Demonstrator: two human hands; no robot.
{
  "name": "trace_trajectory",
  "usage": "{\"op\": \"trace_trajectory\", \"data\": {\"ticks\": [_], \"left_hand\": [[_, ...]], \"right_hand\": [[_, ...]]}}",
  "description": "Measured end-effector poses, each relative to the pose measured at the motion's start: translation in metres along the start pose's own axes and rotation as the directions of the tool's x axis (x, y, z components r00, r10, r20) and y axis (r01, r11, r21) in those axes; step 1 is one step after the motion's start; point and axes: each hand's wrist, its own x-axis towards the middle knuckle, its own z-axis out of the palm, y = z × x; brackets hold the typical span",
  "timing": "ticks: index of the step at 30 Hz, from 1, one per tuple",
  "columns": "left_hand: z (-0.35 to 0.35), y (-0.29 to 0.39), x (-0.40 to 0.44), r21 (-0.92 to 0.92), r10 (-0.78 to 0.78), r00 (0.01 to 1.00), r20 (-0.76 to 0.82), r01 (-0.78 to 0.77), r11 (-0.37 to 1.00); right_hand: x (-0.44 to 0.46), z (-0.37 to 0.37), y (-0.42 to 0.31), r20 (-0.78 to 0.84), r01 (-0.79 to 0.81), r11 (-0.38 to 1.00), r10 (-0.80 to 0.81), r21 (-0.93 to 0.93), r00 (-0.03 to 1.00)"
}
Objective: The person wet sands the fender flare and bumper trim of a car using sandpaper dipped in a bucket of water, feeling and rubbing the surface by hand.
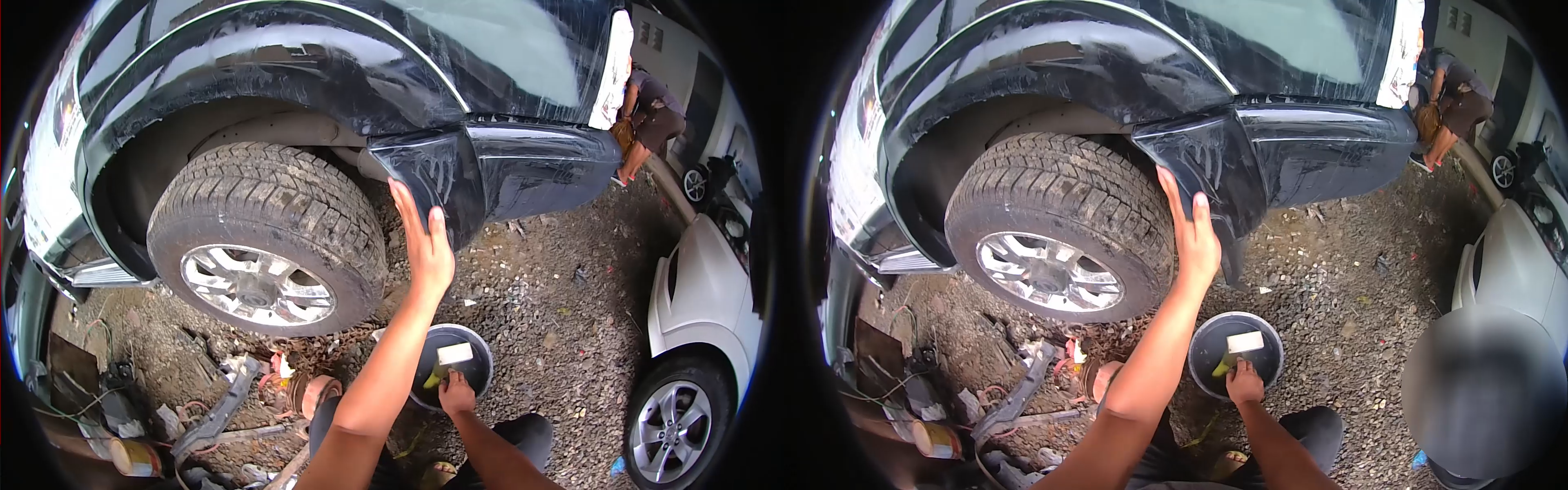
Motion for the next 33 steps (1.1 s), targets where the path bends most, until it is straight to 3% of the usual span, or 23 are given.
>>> {"op": "trace_trajectory", "data": {"ticks": [3, 5, 7, 9, 11, 14, 16, 17, 18, 19, 20, 21, 23, 25, 28, 31, 33], "left_hand": [[-0.005, 0.011, 0.019, -0.104, -0.024, 0.998, -0.056, 0.018, 0.994], [-0.010, 0.018, 0.038, -0.030, -0.034, 0.995, -0.097, 0.031, 0.999], [-0.012, 0.004, 0.029, 0.073, 0.079, 0.996, -0.049, -0.076, 0.994], [-0.014, -0.016, -0.001, 0.217, 0.065, 0.991, 0.116, -0.089, 0.972], [-0.036, -0.019, -0.029, 0.150, -0.112, 0.936, 0.333, 0.065, 0.987], [-0.069, 0.000, -0.060, 0.074, -0.132, 0.888, 0.440, 0.111, 0.991], [-0.077, 0.003, -0.104, 0.182, -0.288, 0.783, 0.551, 0.224, 0.957], [-0.079, -0.007, -0.130, 0.409, -0.435, 0.610, 0.662, 0.192, 0.892], [-0.083, -0.033, -0.164, 0.441, -0.482, 0.465, 0.742, 0.203, 0.874], [-0.076, -0.055, -0.196, 0.626, -0.638, 0.301, 0.709, 0.146, 0.766], [-0.072, -0.086, -0.234, 0.634, -0.616, 0.273, 0.739, 0.028, 0.773], [-0.067, -0.112, -0.263, 0.673, -0.656, 0.157, 0.738, -0.098, 0.733], [-0.054, -0.140, -0.310, 0.672, -0.699, 0.031, 0.714, -0.310, 0.672], [-0.038, -0.149, -0.343, 0.740, -0.817, -0.113, 0.565, -0.369, 0.562], [-0.021, -0.175, -0.373, 0.610, -0.825, -0.222, 0.520, -0.580, 0.540], [-0.043, -0.285, -0.442, 0.667, -0.641, -0.250, 0.726, 0.027, 0.745], [-0.039, -0.259, -0.391, 0.843, -0.766, -0.355, 0.536, 0.176, 0.509]], "right_hand": [[0.001, 0.000, -0.002, -0.049, 0.029, 0.999, -0.030, -0.029, 0.998], [0.001, -0.002, 0.001, -0.039, 0.040, 0.999, -0.041, -0.021, 0.998], [-0.002, -0.004, 0.000, -0.075, 0.045, 0.998, -0.047, -0.032, 0.996], [-0.002, -0.008, -0.002, -0.049, 0.016, 0.999, -0.018, -0.032, 0.999], [0.002, -0.009, 0.001, -0.016, 0.008, 1.000, -0.008, -0.007, 1.000], [-0.001, -0.008, 0.003, -0.003, 0.004, 1.000, -0.004, 0.012, 1.000], [-0.001, -0.003, 0.005, -0.036, -0.005, 1.000, 0.005, 0.011, 0.999], [0.000, -0.001, 0.005, -0.052, -0.014, 1.000, 0.015, 0.017, 0.999], [0.000, 0.000, 0.006, -0.067, -0.025, 0.999, 0.026, 0.024, 0.997], [-0.001, 0.002, 0.007, -0.080, -0.034, 0.999, 0.037, 0.032, 0.996], [0.000, 0.004, 0.007, -0.092, -0.044, 0.998, 0.047, 0.040, 0.995], [0.000, 0.003, 0.007, -0.098, -0.038, 0.997, 0.045, 0.069, 0.994], [-0.001, -0.001, 0.009, -0.112, -0.033, 0.992, 0.047, 0.123, 0.993], [-0.003, 0.006, 0.012, -0.182, -0.029, 0.987, 0.058, 0.156, 0.982], [0.001, 0.009, 0.013, -0.156, -0.065, 0.978, 0.098, 0.199, 0.983], [0.004, 0.000, 0.009, -0.082, -0.176, 0.943, 0.206, 0.284, 0.975], [0.013, 0.000, 0.011, -0.191, -0.205, 0.870, 0.317, 0.449, 0.929]]}}
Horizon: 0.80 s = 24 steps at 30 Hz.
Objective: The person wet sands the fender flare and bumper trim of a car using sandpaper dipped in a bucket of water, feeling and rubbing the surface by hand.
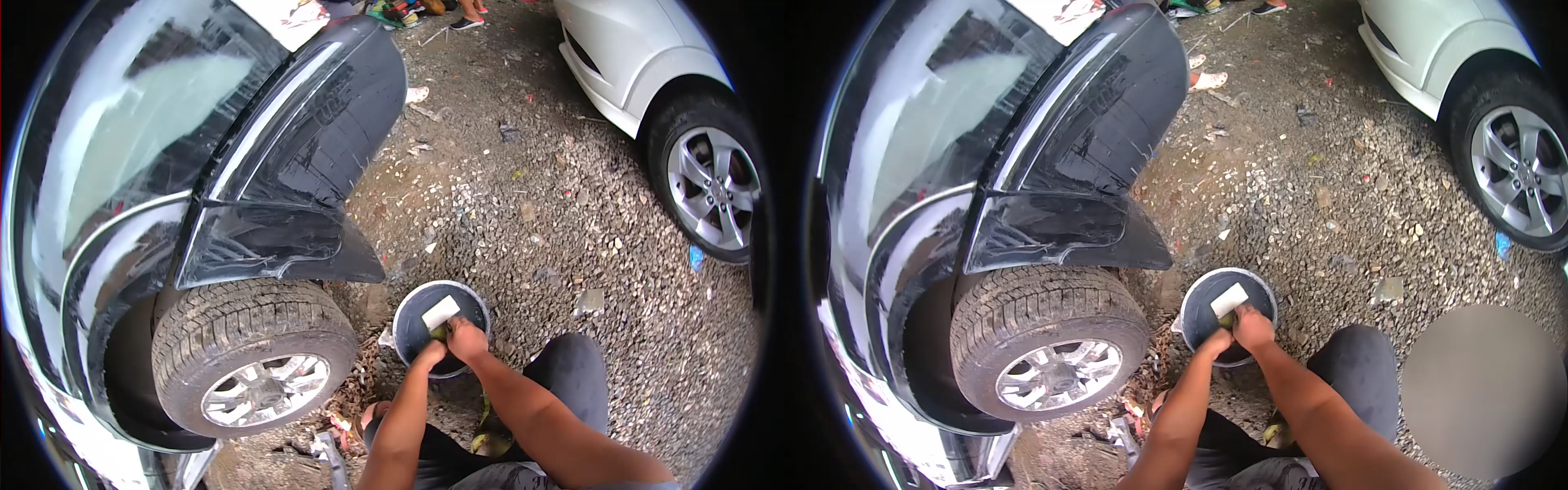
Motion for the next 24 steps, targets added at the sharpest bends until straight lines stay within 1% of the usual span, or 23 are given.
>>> {"op": "trace_trajectory", "data": {"ticks": [1, 2, 3, 4, 5, 6, 7, 8, 9, 10, 11, 12, 13, 14, 15, 16, 17, 18, 19, 20, 21, 22, 24], "left_hand": [[-0.022, 0.023, -0.038, -0.117, -0.124, 0.991, 0.041, 0.129, 0.985], [-0.035, 0.064, -0.100, -0.418, -0.152, 0.967, -0.204, 0.055, 0.907], [-0.051, 0.078, -0.124, -0.554, -0.138, 0.955, -0.261, -0.031, 0.832], [-0.063, 0.087, -0.142, -0.672, -0.131, 0.939, -0.318, -0.125, 0.730], [-0.072, 0.101, -0.158, -0.729, -0.082, 0.933, -0.350, -0.216, 0.650], [-0.081, 0.114, -0.172, -0.773, -0.034, 0.922, -0.386, -0.303, 0.558], [-0.090, 0.125, -0.185, -0.808, 0.012, 0.940, -0.341, -0.299, 0.507], [-0.094, 0.130, -0.189, -0.821, 0.053, 0.952, -0.303, -0.289, 0.493], [-0.098, 0.130, -0.191, -0.815, 0.080, 0.965, -0.250, -0.255, 0.521], [-0.102, 0.133, -0.193, -0.807, 0.105, 0.975, -0.194, -0.220, 0.549], [-0.106, 0.144, -0.207, -0.627, 0.135, 0.958, -0.252, -0.268, 0.731], [-0.115, 0.153, -0.221, -0.406, 0.179, 0.937, -0.299, -0.295, 0.865], [-0.135, 0.148, -0.229, 0.058, 0.368, 0.818, -0.442, -0.384, 0.922], [-0.154, 0.177, -0.271, 0.403, 0.489, 0.680, -0.546, -0.298, 0.865], [-0.181, 0.194, -0.302, 0.615, 0.690, 0.520, -0.503, -0.345, 0.709], [-0.206, 0.219, -0.337, 0.751, 0.753, 0.459, -0.471, -0.240, 0.616], [-0.225, 0.239, -0.368, 0.837, 0.800, 0.380, -0.465, -0.107, 0.537], [-0.251, 0.253, -0.392, 0.919, 0.880, 0.285, -0.379, 0.007, 0.394], [-0.276, 0.267, -0.411, 0.956, 0.925, 0.243, -0.291, 0.097, 0.275], [-0.295, 0.281, -0.430, 0.957, 0.936, 0.269, -0.227, 0.240, 0.164], [-0.317, 0.289, -0.442, 0.949, 0.935, 0.316, -0.162, 0.311, 0.059], [-0.336, 0.293, -0.451, 0.939, 0.894, 0.415, -0.167, 0.345, 0.016], [-0.364, 0.292, -0.457, 0.925, 0.819, 0.568, -0.086, 0.352, -0.147]], "right_hand": [[0.003, 0.007, 0.001, -0.064, -0.031, 0.996, 0.036, 0.088, 0.997], [0.015, 0.031, 0.010, -0.130, -0.088, 0.959, 0.127, 0.269, 0.983], [0.024, 0.035, 0.006, 0.005, -0.211, 0.840, 0.241, 0.500, 0.970], [0.036, 0.032, 0.002, 0.161, -0.335, 0.655, 0.313, 0.677, 0.936], [0.039, 0.015, -0.015, 0.374, -0.463, 0.508, 0.274, 0.726, 0.886], [0.036, -0.025, -0.040, 0.617, -0.646, 0.353, 0.207, 0.677, 0.759], [0.036, -0.039, -0.049, 0.697, -0.680, 0.267, 0.042, 0.683, 0.716], [0.036, -0.045, -0.052, 0.740, -0.716, 0.187, -0.130, 0.672, 0.660], [0.043, -0.036, -0.043, 0.735, -0.742, 0.130, -0.326, 0.658, 0.595], [0.046, -0.035, -0.037, 0.734, -0.745, 0.110, -0.313, 0.658, 0.602], [0.050, -0.040, -0.033, 0.734, -0.748, 0.089, -0.300, 0.657, 0.609], [0.053, -0.038, -0.028, 0.735, -0.752, 0.071, -0.288, 0.656, 0.614], [0.054, -0.036, -0.027, 0.719, -0.726, 0.053, -0.211, 0.685, 0.662], [0.054, -0.030, -0.021, 0.723, -0.709, 0.145, -0.073, 0.690, 0.687], [0.057, -0.025, -0.012, 0.699, -0.690, 0.244, 0.063, 0.681, 0.712], [0.058, -0.016, -0.002, 0.654, -0.675, 0.340, 0.194, 0.655, 0.731], [0.062, 0.014, 0.027, 0.546, -0.553, 0.642, 0.240, 0.531, 0.803], [0.063, 0.046, 0.049, 0.424, -0.389, 0.866, 0.239, 0.315, 0.874], [0.056, 0.057, 0.048, 0.420, -0.359, 0.916, 0.259, 0.180, 0.870], [0.053, 0.065, 0.051, 0.401, -0.319, 0.947, 0.278, 0.038, 0.873], [0.042, 0.076, 0.051, 0.277, -0.200, 0.976, 0.215, -0.083, 0.937], [0.037, 0.085, 0.052, 0.161, -0.091, 0.972, 0.128, -0.215, 0.979], [0.038, 0.053, 0.031, 0.224, -0.154, 0.982, 0.176, -0.112, 0.959]]}}
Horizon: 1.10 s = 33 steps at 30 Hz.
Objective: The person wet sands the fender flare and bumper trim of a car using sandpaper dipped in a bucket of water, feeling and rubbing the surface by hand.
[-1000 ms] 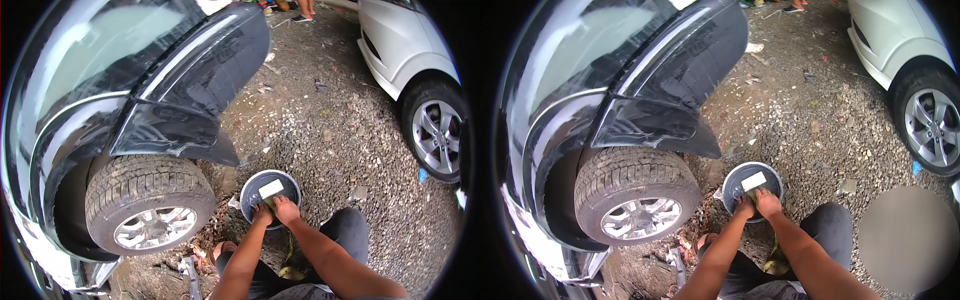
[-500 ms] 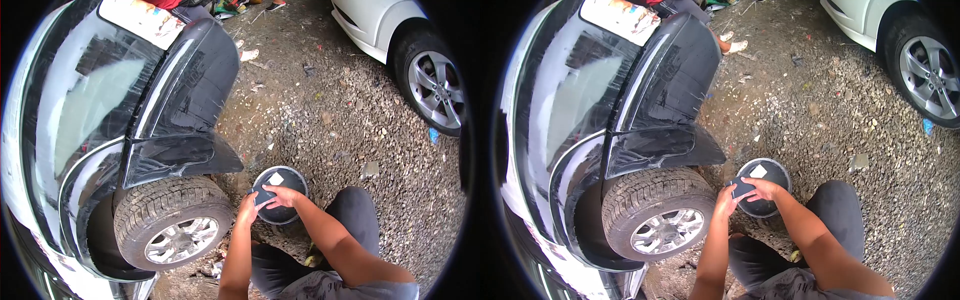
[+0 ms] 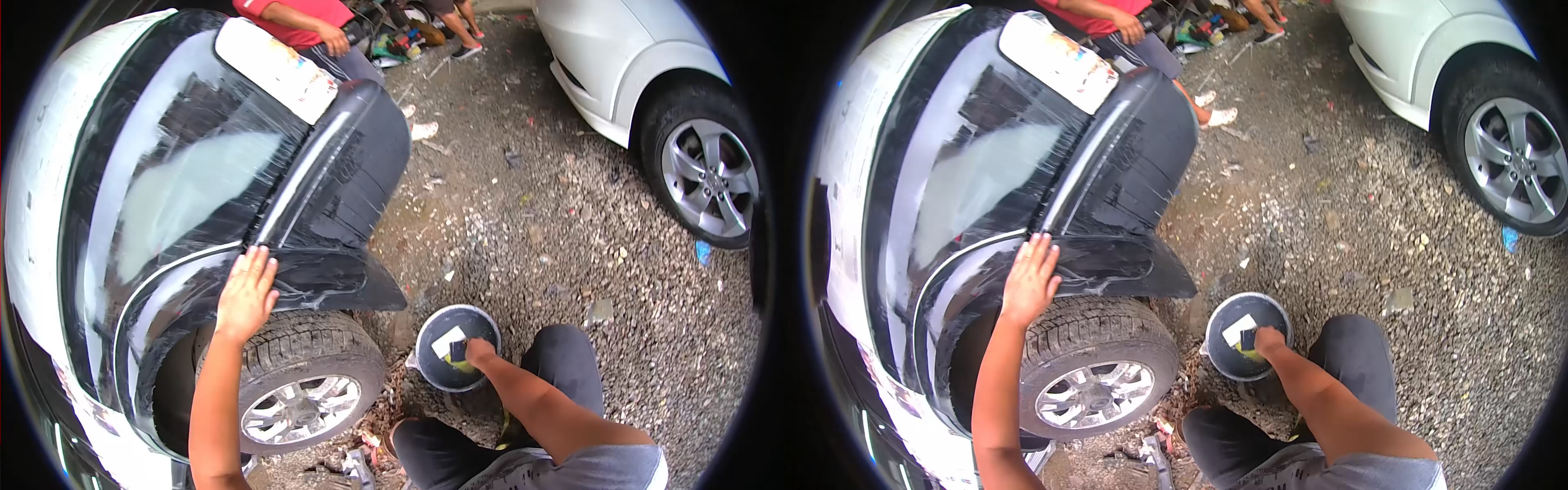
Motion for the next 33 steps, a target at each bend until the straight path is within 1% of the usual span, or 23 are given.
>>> {"op": "trace_trajectory", "data": {"ticks": [1, 4, 5, 6, 7, 8, 9, 10, 11, 12, 14, 16, 18, 19, 20, 22, 24, 25, 27, 28, 30, 32, 33], "left_hand": [[0.001, -0.006, -0.002, 0.036, 0.068, 0.997, 0.049, -0.070, 0.997], [0.010, -0.010, -0.002, 0.087, 0.124, 0.992, 0.034, -0.127, 0.988], [0.017, -0.008, -0.001, 0.110, 0.118, 0.993, 0.020, -0.120, 0.987], [0.019, -0.006, 0.001, 0.086, 0.109, 0.994, 0.005, -0.109, 0.990], [0.020, -0.006, 0.002, 0.071, 0.101, 0.995, 0.002, -0.101, 0.992], [0.022, -0.006, 0.004, 0.053, 0.097, 0.995, 0.001, -0.097, 0.994], [0.024, -0.006, 0.005, 0.062, 0.094, 0.995, -0.019, -0.093, 0.994], [0.027, -0.007, 0.006, 0.073, 0.092, 0.995, -0.034, -0.090, 0.993], [0.029, -0.007, 0.004, 0.084, 0.094, 0.995, -0.043, -0.091, 0.992], [0.032, -0.008, 0.003, 0.090, 0.100, 0.994, -0.044, -0.095, 0.991], [0.036, -0.010, 0.004, 0.110, 0.099, 0.993, -0.057, -0.093, 0.990], [0.036, -0.011, 0.007, 0.120, 0.087, 0.995, -0.044, -0.081, 0.989], [0.038, -0.009, 0.004, 0.109, 0.082, 0.996, -0.040, -0.078, 0.991], [0.035, -0.009, 0.005, 0.078, 0.071, 0.997, -0.017, -0.070, 0.994], [0.034, -0.009, 0.005, 0.082, 0.070, 0.997, -0.019, -0.069, 0.994], [0.035, -0.009, 0.005, 0.088, 0.071, 0.997, -0.019, -0.069, 0.994], [0.036, -0.008, 0.004, 0.089, 0.079, 0.996, -0.032, -0.076, 0.993], [0.036, -0.009, 0.004, 0.094, 0.079, 0.996, -0.043, -0.074, 0.993], [0.035, -0.010, 0.005, 0.087, 0.081, 0.996, -0.041, -0.077, 0.993], [0.035, -0.010, 0.005, 0.083, 0.078, 0.996, -0.044, -0.075, 0.994], [0.034, -0.010, 0.006, 0.086, 0.073, 0.996, -0.047, -0.069, 0.994], [0.035, -0.009, 0.005, 0.098, 0.074, 0.996, -0.048, -0.069, 0.993], [0.034, -0.009, 0.005, 0.096, 0.077, 0.996, -0.051, -0.072, 0.993]], "right_hand": [[-0.007, -0.016, -0.011, 0.041, -0.019, 0.998, 0.017, 0.057, 0.999], [-0.007, -0.072, -0.037, 0.036, 0.071, 0.889, -0.098, 0.453, 0.995], [-0.002, -0.092, -0.051, 0.118, -0.069, 0.621, -0.039, 0.781, 0.992], [-0.008, -0.138, -0.078, 0.093, -0.046, 0.428, -0.090, 0.903, 0.992], [0.007, -0.165, -0.099, 0.025, 0.022, 0.376, -0.120, 0.926, 0.992], [0.013, -0.212, -0.128, -0.012, 0.074, 0.281, -0.215, 0.957, 0.976], [0.028, -0.248, -0.157, -0.169, 0.235, 0.335, -0.216, 0.912, 0.962], [0.045, -0.285, -0.182, -0.454, 0.585, 0.456, -0.370, 0.671, 0.810], [0.053, -0.322, -0.213, -0.630, 0.747, 0.460, -0.413, 0.479, 0.658], [0.049, -0.367, -0.239, -0.662, 0.797, 0.495, -0.472, 0.347, 0.582], [0.069, -0.418, -0.283, -0.825, 0.818, 0.569, -0.499, -0.082, 0.265], [0.077, -0.450, -0.319, -0.848, 0.713, 0.654, -0.504, -0.251, 0.164], [0.083, -0.435, -0.355, -0.852, 0.537, 0.776, -0.490, -0.330, 0.183], [0.065, -0.418, -0.368, -0.832, 0.545, 0.758, -0.523, -0.357, 0.182], [0.039, -0.402, -0.379, -0.756, 0.624, 0.696, -0.607, -0.356, 0.245], [0.042, -0.368, -0.378, -0.690, 0.691, 0.551, -0.716, -0.468, 0.104], [0.054, -0.399, -0.359, -0.593, 0.544, 0.574, -0.788, -0.613, 0.163], [0.067, -0.417, -0.350, -0.640, 0.516, 0.605, -0.757, -0.607, 0.133], [0.096, -0.471, -0.338, -0.753, 0.523, 0.706, -0.636, -0.477, 0.172], [0.113, -0.491, -0.335, -0.808, 0.509, 0.732, -0.578, -0.453, 0.112], [0.126, -0.509, -0.340, -0.814, 0.490, 0.712, -0.581, -0.503, 0.009], [0.104, -0.494, -0.352, -0.719, 0.527, 0.684, -0.671, -0.504, 0.182], [0.090, -0.474, -0.353, -0.692, 0.554, 0.622, -0.714, -0.553, 0.111]]}}
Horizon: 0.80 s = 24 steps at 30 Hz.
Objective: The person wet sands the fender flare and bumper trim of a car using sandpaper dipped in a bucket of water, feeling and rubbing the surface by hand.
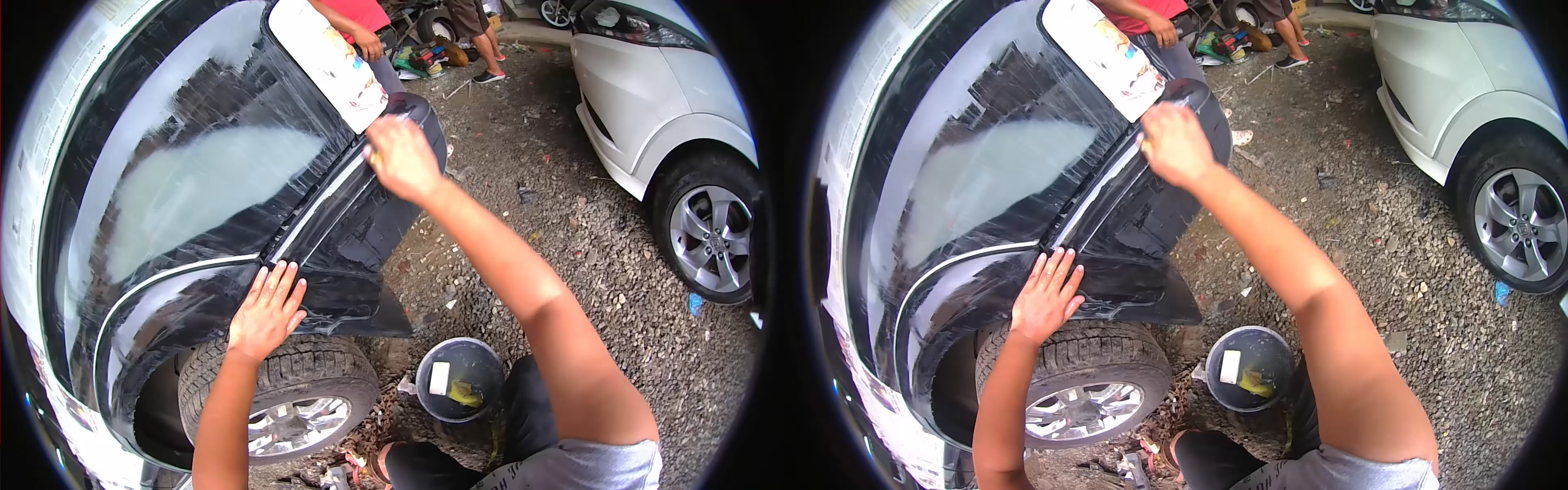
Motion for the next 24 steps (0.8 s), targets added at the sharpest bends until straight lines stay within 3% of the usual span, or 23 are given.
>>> {"op": "trace_trajectory", "data": {"ticks": [3, 5, 6, 7, 9, 11, 13, 14, 15, 16, 17, 19, 21, 23, 24], "left_hand": [[0.000, 0.000, 0.000, -0.022, -0.001, 1.000, 0.003, 0.001, 1.000], [0.000, 0.000, 0.000, -0.014, 0.005, 1.000, -0.002, -0.005, 1.000], [0.000, 0.000, 0.000, -0.014, 0.004, 1.000, -0.001, -0.004, 1.000], [0.001, 0.000, 0.000, -0.010, 0.001, 1.000, -0.003, -0.001, 1.000], [0.001, -0.001, -0.001, -0.011, 0.006, 1.000, -0.015, -0.007, 1.000], [0.002, -0.001, -0.001, -0.012, 0.012, 0.999, -0.034, -0.012, 1.000], [-0.001, -0.001, -0.002, -0.015, 0.020, 0.999, -0.041, -0.020, 1.000], [-0.001, -0.001, -0.002, -0.015, 0.021, 0.999, -0.045, -0.021, 1.000], [-0.001, -0.001, -0.001, -0.013, 0.022, 0.998, -0.051, -0.023, 1.000], [0.000, 0.000, -0.002, -0.034, 0.012, 0.997, -0.076, -0.014, 0.999], [0.002, 0.000, -0.003, -0.036, 0.014, 0.994, -0.108, -0.018, 0.999], [0.006, -0.001, -0.007, -0.042, 0.024, 0.986, -0.166, -0.031, 0.999], [0.005, -0.003, -0.007, -0.052, 0.026, 0.988, -0.155, -0.034, 0.998], [0.004, -0.001, -0.004, -0.031, 0.029, 0.989, -0.145, -0.034, 0.999], [0.004, 0.000, -0.003, -0.035, 0.020, 0.992, -0.126, -0.025, 0.999]], "right_hand": [[-0.019, 0.005, 0.002, -0.164, 0.238, 0.970, -0.228, 0.045, 0.960], [0.000, -0.002, 0.036, -0.095, 0.147, 0.986, -0.139, 0.080, 0.986], [0.014, -0.004, 0.050, -0.015, 0.015, 0.999, -0.015, 0.043, 1.000], [0.016, 0.005, 0.063, -0.144, 0.021, 0.999, -0.017, 0.025, 0.989], [0.016, 0.003, 0.045, -0.122, -0.021, 0.998, 0.028, 0.060, 0.992], [0.000, 0.002, 0.004, -0.121, 0.085, 0.994, -0.077, 0.063, 0.990], [-0.018, 0.001, -0.050, -0.172, 0.188, 0.965, -0.157, 0.181, 0.973], [-0.028, -0.004, -0.082, -0.129, 0.190, 0.927, -0.156, 0.322, 0.979], [-0.039, 0.002, -0.113, -0.144, 0.255, 0.902, -0.217, 0.348, 0.965], [-0.052, 0.014, -0.145, -0.057, 0.308, 0.908, -0.305, 0.285, 0.951], [-0.065, 0.025, -0.167, -0.041, 0.351, 0.859, -0.363, 0.373, 0.931], [-0.059, 0.015, -0.149, 0.030, 0.404, 0.787, -0.470, 0.466, 0.882], [-0.046, -0.001, -0.095, 0.131, 0.414, 0.854, -0.471, 0.315, 0.872], [-0.037, 0.005, -0.013, 0.050, 0.101, 0.982, -0.110, 0.156, 0.993], [-0.032, 0.026, 0.020, -0.039, -0.096, 0.981, 0.104, 0.171, 0.994]]}}
